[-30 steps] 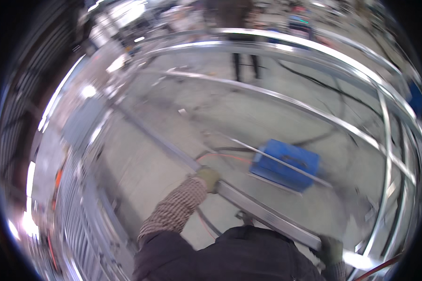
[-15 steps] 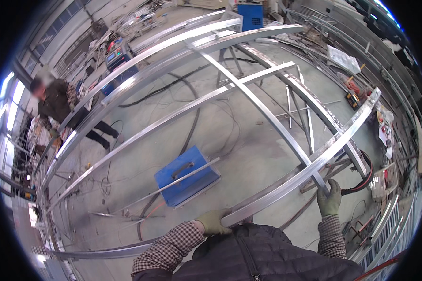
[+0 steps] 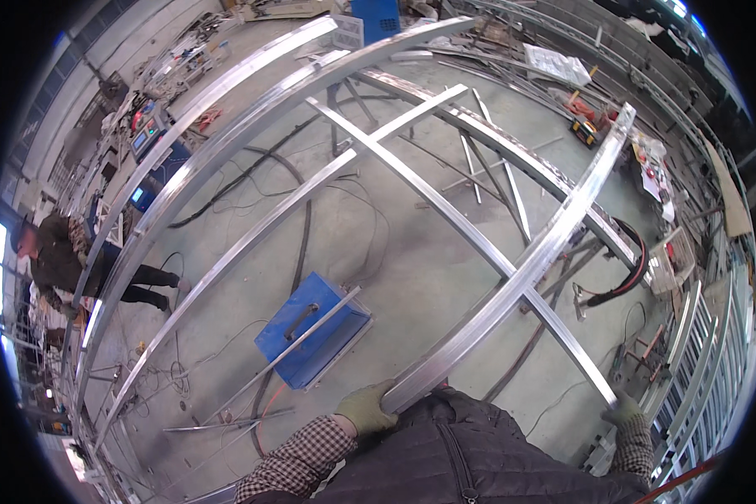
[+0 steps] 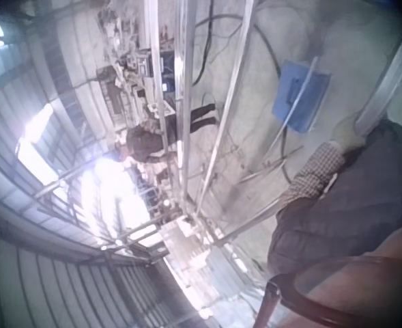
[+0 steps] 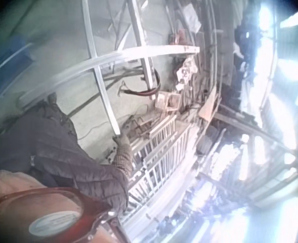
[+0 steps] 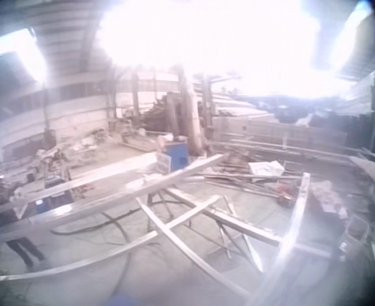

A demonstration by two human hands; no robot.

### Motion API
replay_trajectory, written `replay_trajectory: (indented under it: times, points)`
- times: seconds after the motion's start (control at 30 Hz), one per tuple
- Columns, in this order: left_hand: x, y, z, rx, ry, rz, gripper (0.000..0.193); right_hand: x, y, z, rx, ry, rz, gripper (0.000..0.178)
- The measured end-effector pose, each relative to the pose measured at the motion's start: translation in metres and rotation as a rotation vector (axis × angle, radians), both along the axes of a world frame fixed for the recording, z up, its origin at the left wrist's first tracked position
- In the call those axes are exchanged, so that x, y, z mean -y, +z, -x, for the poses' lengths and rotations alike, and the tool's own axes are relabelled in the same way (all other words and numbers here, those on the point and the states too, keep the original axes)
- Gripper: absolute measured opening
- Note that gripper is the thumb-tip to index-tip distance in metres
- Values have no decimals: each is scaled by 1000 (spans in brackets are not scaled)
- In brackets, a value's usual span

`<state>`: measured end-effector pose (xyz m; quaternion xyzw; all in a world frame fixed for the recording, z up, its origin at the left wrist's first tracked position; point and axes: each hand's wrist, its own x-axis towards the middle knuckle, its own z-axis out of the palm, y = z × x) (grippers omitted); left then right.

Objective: The person marks a metal profile with a marker and ruler, then carries and positions several metal bars into a frame structure on the floor. They align and fit the bars into place, adjusting positions to assemble the frame.

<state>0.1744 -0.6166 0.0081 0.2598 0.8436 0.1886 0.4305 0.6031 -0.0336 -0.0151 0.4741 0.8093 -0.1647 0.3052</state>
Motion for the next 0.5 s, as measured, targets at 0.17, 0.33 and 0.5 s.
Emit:
replay_trajectory:
  times: [0.17, 0.33, 0.5]
  points:
    - [0, 5, 6, 24, 5, 13, 91, 71, -11, 58, -228, 22, 166, 89]
    - [-6, 19, 7, 46, 30, 44, 89, 169, -31, 77, -334, -328, 313, 68]
    - [-11, 46, 11, 18, 21, 98, 87, 261, -47, 87, -509, -505, 339, 69]
